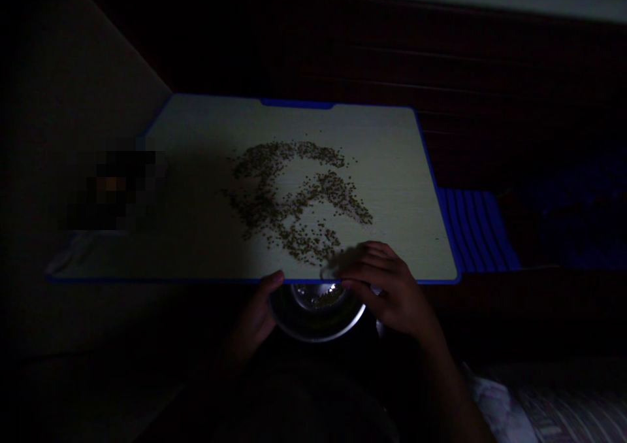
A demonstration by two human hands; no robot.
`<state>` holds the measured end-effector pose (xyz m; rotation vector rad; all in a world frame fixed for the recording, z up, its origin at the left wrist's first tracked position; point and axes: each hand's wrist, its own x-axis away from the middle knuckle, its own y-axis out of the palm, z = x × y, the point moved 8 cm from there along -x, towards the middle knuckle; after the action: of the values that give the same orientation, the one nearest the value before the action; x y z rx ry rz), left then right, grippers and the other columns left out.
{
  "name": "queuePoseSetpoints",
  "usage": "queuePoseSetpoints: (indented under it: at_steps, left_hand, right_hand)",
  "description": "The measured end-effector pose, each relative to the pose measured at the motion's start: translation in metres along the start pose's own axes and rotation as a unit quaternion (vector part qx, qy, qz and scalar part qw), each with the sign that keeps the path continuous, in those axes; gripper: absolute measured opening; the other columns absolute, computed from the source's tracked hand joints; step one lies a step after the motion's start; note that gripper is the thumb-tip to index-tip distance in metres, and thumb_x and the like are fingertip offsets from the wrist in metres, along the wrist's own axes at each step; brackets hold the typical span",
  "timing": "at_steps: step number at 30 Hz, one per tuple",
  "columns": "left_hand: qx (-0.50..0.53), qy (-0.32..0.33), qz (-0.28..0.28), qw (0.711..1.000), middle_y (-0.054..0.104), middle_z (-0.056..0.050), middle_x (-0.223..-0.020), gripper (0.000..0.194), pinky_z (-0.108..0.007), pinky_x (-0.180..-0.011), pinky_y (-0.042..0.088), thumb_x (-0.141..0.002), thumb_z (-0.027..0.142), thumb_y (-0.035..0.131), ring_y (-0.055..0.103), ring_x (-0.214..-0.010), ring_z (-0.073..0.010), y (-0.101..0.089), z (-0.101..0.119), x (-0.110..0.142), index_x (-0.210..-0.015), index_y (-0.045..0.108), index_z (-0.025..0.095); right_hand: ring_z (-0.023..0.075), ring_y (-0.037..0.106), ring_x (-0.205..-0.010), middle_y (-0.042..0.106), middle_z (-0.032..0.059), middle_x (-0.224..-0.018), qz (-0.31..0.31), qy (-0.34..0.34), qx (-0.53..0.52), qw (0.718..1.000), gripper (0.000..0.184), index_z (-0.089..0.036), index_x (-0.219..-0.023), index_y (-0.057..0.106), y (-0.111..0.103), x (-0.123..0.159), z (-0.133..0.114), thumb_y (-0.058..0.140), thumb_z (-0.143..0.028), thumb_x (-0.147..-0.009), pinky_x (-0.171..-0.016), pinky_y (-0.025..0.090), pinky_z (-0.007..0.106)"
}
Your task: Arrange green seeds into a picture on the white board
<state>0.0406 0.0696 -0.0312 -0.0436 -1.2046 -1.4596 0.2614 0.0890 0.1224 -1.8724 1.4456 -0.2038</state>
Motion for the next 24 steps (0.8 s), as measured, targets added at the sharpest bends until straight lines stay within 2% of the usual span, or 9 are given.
queuePoseSetpoints:
  at_steps: [2,7,11,16,20,24]
  left_hand:
    - [0.0,-0.001,-0.008,1.0,0.08,-0.01,-0.134,0.056,-0.049,-0.126,0.039,-0.088,0.042,0.082,0.066,-0.137,-0.0357,0.001,-0.001,-0.003,-0.14,0.073,0.022]
    - [-0.006,0.015,0.012,1.0,0.08,-0.011,-0.133,0.054,-0.049,-0.124,0.041,-0.087,0.039,0.083,0.067,-0.136,-0.0363,0.01,0.008,-0.002,-0.137,0.074,0.02]
    - [-0.006,0.004,0.018,1.0,0.081,-0.01,-0.13,0.052,-0.048,-0.123,0.043,-0.084,0.038,0.086,0.066,-0.137,-0.0358,0.015,0.01,0.0,-0.132,0.076,0.02]
    - [-0.002,0.022,0.034,0.999,0.084,-0.01,-0.124,0.052,-0.047,-0.122,0.045,-0.076,0.039,0.093,0.069,-0.134,-0.0358,0.013,0.013,0.0,-0.122,0.079,0.019]
    - [-0.006,-0.004,0.036,0.999,0.084,-0.009,-0.122,0.046,-0.045,-0.12,0.047,-0.08,0.038,0.09,0.071,-0.131,-0.0343,0.014,0.01,0.002,-0.121,0.08,0.02]
    - [-0.01,-0.01,0.023,1.0,0.084,-0.011,-0.12,0.044,-0.046,-0.12,0.046,-0.083,0.04,0.088,0.07,-0.131,-0.0356,0.013,0.008,0.001,-0.121,0.08,0.019]
  right_hand:
    - [0.022,0.076,-0.098,0.083,-0.0016,-0.1,0.012,0.012,0.001,1.0,0.014,-0.032,-0.108,0.077,0.0,0.0,0.002,0.071,-0.025,-0.099,-0.108,0.052,0.05]
    - [0.0248,0.076,-0.11,0.083,0.0026,-0.115,0.054,0.066,0.006,0.996,0.019,-0.032,-0.116,0.078,-0.002,-0.003,0.009,0.072,-0.027,-0.099,-0.098,0.057,0.046]
    - [0.0251,0.077,-0.109,0.084,0.0017,-0.116,0.055,0.089,0.018,0.994,0.019,-0.033,-0.115,0.079,-0.001,-0.004,0.011,0.072,-0.028,-0.098,-0.096,0.058,0.046]
    - [0.0239,0.076,-0.109,0.083,0.0005,-0.114,0.072,0.072,-0.02,0.995,0.022,-0.034,-0.116,0.078,-0.006,0.001,0.007,0.073,-0.023,-0.097,-0.096,0.059,0.046]
    - [0.0241,0.075,-0.116,0.083,-0.0003,-0.117,0.062,0.047,0.001,0.997,0.026,-0.034,-0.12,0.075,-0.001,0.002,-0.006,0.071,-0.021,-0.098,-0.106,0.056,0.049]
    - [0.0224,0.078,-0.106,0.084,-0.0021,-0.109,0.069,0.031,0.04,0.996,0.026,-0.035,-0.119,0.073,0.006,-0.001,-0.017,0.067,-0.018,-0.1,-0.111,0.055,0.051]
